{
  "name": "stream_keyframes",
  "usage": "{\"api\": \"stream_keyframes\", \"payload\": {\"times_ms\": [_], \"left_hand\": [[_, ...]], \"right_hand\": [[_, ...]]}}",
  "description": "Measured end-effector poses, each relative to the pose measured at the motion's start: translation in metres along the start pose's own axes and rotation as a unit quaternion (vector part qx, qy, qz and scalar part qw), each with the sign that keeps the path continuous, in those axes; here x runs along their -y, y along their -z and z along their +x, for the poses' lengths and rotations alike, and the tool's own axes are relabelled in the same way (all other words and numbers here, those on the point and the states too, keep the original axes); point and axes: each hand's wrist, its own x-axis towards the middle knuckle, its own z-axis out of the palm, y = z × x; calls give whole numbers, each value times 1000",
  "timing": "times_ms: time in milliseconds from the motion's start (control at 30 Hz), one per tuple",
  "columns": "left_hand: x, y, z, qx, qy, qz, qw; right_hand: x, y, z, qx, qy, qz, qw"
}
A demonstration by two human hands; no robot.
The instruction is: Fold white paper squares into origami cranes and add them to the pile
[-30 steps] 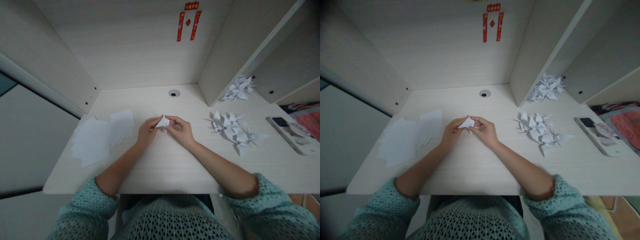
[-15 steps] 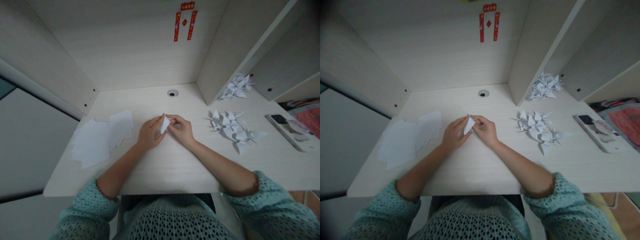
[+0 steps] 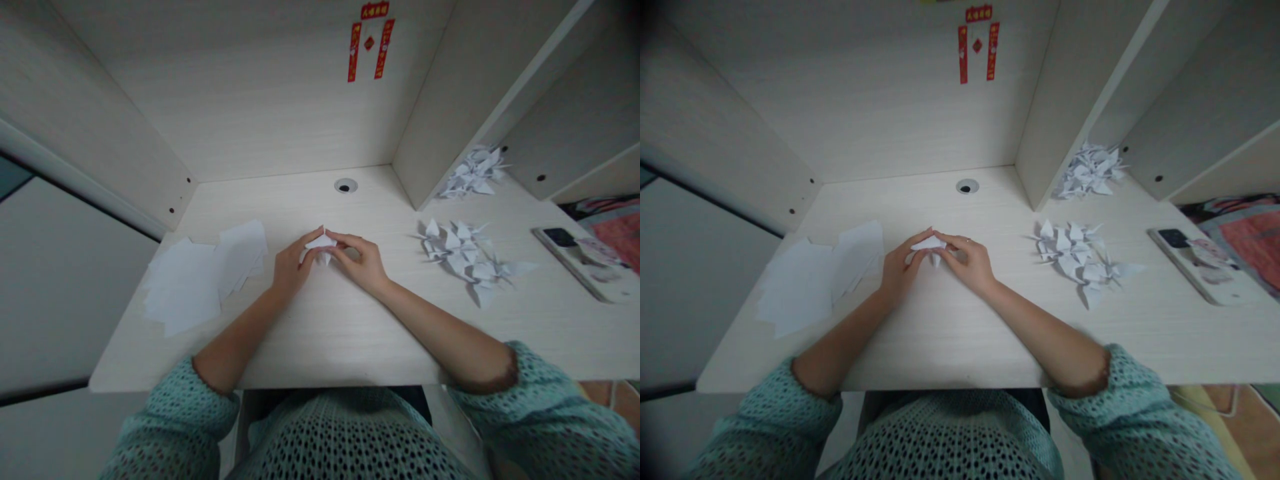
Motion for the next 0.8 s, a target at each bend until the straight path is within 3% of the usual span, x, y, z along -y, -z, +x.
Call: {"api": "stream_keyframes", "payload": {"times_ms": [133, 400, 600, 800], "left_hand": [[0, 0, 0, 7, 17, -14, 1000], [2, 0, -1, -2, -88, 46, 995], [6, 0, -2, -9, -146, 71, 987], [7, 0, -3, -10, -165, 83, 983]], "right_hand": [[0, -1, 0, -5, -1, 7, 1000], [-3, -5, 0, -15, -69, 110, 991], [-3, -5, 2, -17, -80, 131, 988], [-3, -6, 2, -17, -92, 152, 984]]}}
